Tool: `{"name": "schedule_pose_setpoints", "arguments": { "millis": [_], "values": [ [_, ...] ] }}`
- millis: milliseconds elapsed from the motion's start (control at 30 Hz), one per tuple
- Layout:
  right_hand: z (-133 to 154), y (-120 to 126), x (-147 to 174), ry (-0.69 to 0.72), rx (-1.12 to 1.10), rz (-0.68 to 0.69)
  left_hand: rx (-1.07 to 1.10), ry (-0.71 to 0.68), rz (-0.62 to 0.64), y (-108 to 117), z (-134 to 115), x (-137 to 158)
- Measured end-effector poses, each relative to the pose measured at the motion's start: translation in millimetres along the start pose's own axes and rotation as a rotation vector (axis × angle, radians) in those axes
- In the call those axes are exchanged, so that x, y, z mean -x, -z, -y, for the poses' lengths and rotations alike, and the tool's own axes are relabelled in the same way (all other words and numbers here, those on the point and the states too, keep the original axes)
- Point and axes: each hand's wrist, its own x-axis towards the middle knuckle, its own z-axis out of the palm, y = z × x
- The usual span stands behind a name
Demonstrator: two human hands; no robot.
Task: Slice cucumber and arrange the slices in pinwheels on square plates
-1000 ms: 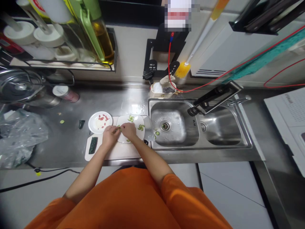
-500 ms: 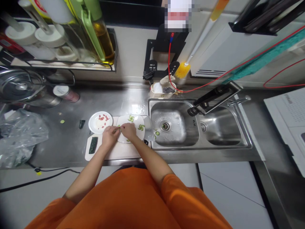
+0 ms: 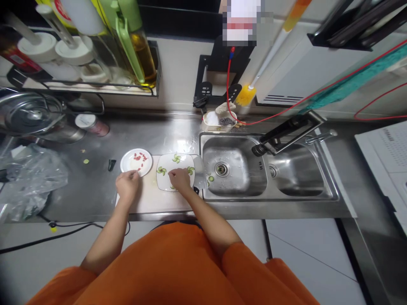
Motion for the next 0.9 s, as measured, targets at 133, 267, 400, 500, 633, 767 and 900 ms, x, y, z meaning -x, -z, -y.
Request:
{"name": "schedule_pose_setpoints", "arguments": {
  "millis": [133,267,400,500,633,767,900],
  "values": [
    [-2,0,8,-0.02,-0.031,-0.015,-0.018,0.031,0.021,-5,-8,-16],
    [-4,1,11,-0.029,-0.008,-0.031,-0.014,0.018,0.053,-10,-18,-25],
    [-7,5,13,-0.025,-0.014,-0.051,-0.007,-0.005,0.055,-12,-19,-27],
    [-10,9,12,-0.013,-0.053,-0.07,0.003,-0.004,0.053,-10,-19,-26],
    [-16,17,9,-0.03,-0.077,-0.105,0.112,-0.038,0.023,-8,-31,-27],
    [-24,28,-4,-0.072,-0.041,-0.175,0.271,-0.172,0.067,-13,-65,-27],
    [-24,41,-21,-0.031,0.006,-0.239,0.303,-0.378,0.215,-30,-105,-28]
  ]
}}
